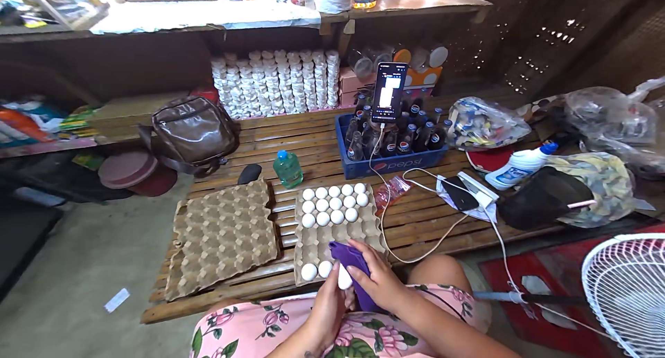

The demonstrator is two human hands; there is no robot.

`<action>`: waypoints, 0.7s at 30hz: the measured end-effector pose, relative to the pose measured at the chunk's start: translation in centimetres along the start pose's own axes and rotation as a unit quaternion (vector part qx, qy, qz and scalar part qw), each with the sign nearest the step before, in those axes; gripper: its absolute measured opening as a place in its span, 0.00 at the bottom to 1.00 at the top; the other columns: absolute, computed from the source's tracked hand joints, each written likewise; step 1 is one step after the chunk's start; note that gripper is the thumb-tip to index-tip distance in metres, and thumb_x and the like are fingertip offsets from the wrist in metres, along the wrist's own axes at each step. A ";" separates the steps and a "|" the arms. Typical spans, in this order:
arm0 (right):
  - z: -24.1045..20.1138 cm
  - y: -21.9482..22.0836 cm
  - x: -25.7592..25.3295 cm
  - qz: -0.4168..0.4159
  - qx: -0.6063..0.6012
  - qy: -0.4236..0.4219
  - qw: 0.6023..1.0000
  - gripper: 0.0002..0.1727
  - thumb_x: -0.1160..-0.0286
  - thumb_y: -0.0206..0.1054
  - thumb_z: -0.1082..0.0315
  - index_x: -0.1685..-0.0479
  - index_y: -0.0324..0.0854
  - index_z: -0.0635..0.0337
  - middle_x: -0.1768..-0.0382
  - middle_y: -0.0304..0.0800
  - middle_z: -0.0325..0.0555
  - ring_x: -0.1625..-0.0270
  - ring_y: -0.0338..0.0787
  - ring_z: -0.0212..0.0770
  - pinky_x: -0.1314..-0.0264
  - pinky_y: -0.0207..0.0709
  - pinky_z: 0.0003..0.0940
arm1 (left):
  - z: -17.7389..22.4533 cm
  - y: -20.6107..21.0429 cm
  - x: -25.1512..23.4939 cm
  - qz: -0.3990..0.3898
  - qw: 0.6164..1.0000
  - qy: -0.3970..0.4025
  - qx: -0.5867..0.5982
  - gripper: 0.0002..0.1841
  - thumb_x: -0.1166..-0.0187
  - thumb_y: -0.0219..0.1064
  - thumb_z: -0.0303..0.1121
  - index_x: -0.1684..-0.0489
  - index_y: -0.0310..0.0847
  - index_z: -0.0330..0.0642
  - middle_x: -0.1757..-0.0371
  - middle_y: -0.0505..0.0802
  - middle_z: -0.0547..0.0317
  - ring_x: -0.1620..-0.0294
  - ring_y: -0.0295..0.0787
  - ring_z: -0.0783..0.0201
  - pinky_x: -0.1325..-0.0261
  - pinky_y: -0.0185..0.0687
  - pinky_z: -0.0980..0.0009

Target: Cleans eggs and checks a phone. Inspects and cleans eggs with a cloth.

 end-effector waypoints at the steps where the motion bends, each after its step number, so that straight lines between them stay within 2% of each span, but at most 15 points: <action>1: -0.1 0.2 0.1 -0.001 0.007 -0.008 1.000 0.35 0.14 0.58 0.48 0.14 0.65 0.61 0.19 0.73 0.57 0.16 0.71 0.50 0.12 0.61 0.49 | 0.1 -0.1 0.0 0.020 1.000 -0.003 0.021 0.33 0.07 0.24 0.52 0.53 0.78 0.45 0.75 0.87 0.63 0.77 0.80 0.71 0.70 0.78 0.74; 5: -0.9 1.1 0.8 0.018 0.073 -0.128 0.989 0.27 0.18 0.64 0.56 0.22 0.76 0.57 0.21 0.77 0.54 0.18 0.73 0.52 0.15 0.66 0.51 | 0.0 -0.6 0.0 0.073 0.994 -0.036 0.075 0.34 0.07 0.22 0.54 0.46 0.77 0.43 0.68 0.93 0.55 0.70 0.90 0.63 0.63 0.87 0.68; 6: -1.1 1.1 0.9 0.014 0.084 -0.153 0.985 0.25 0.20 0.66 0.58 0.25 0.79 0.53 0.22 0.78 0.51 0.17 0.73 0.52 0.15 0.65 0.52 | -0.2 -0.6 0.1 0.068 0.994 -0.041 0.073 0.33 0.07 0.21 0.52 0.46 0.76 0.44 0.68 0.93 0.55 0.69 0.90 0.63 0.63 0.86 0.68; 8: -1.6 0.9 0.8 0.004 0.103 -0.181 0.978 0.24 0.25 0.70 0.61 0.28 0.83 0.47 0.23 0.81 0.46 0.16 0.72 0.54 0.16 0.66 0.57 | -0.1 0.0 0.6 0.055 0.996 -0.039 0.053 0.30 0.07 0.21 0.45 0.53 0.74 0.45 0.72 0.90 0.60 0.75 0.85 0.68 0.69 0.81 0.72; 11: -1.4 0.4 0.4 0.014 0.093 -0.169 0.981 0.23 0.22 0.68 0.55 0.29 0.84 0.47 0.25 0.82 0.45 0.19 0.76 0.50 0.18 0.68 0.53 | 0.0 0.4 0.6 0.005 0.999 -0.030 0.030 0.28 0.07 0.23 0.44 0.55 0.75 0.49 0.75 0.87 0.65 0.79 0.78 0.73 0.74 0.74 0.77; 14: -0.6 0.0 -0.1 0.002 0.011 -0.082 0.997 0.27 0.18 0.64 0.51 0.25 0.80 0.54 0.23 0.79 0.49 0.19 0.75 0.48 0.16 0.66 0.51 | -0.2 0.2 0.1 0.004 0.999 -0.022 0.029 0.29 0.07 0.25 0.48 0.54 0.77 0.49 0.74 0.87 0.63 0.78 0.79 0.72 0.72 0.76 0.76; 16: -0.3 0.0 0.0 0.005 -0.021 -0.056 0.998 0.28 0.19 0.65 0.51 0.24 0.80 0.56 0.22 0.78 0.49 0.18 0.74 0.47 0.15 0.66 0.49 | 0.1 -0.1 0.0 0.029 0.998 -0.018 0.058 0.32 0.07 0.25 0.52 0.55 0.79 0.47 0.74 0.88 0.62 0.77 0.80 0.71 0.70 0.78 0.75; 18: -0.5 0.0 0.2 0.023 0.003 -0.085 0.996 0.25 0.21 0.68 0.55 0.27 0.82 0.54 0.24 0.80 0.49 0.21 0.76 0.48 0.18 0.68 0.49 | 0.4 -0.3 -0.1 0.051 0.995 -0.009 0.084 0.33 0.07 0.24 0.54 0.56 0.78 0.48 0.75 0.86 0.63 0.78 0.80 0.71 0.71 0.79 0.75; 21: -1.0 0.5 0.6 0.035 0.050 -0.153 0.986 0.23 0.23 0.70 0.57 0.29 0.84 0.50 0.25 0.81 0.48 0.21 0.77 0.49 0.18 0.69 0.50 | 0.3 -0.5 0.1 0.065 0.993 -0.016 0.101 0.35 0.07 0.22 0.54 0.55 0.78 0.46 0.77 0.88 0.59 0.78 0.83 0.68 0.69 0.83 0.72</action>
Point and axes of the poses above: each hand's wrist, its own x-axis away from the middle knuckle, its own y-axis out of the palm, z = x × y, the point moved 6 cm from there along -x, towards the middle knuckle
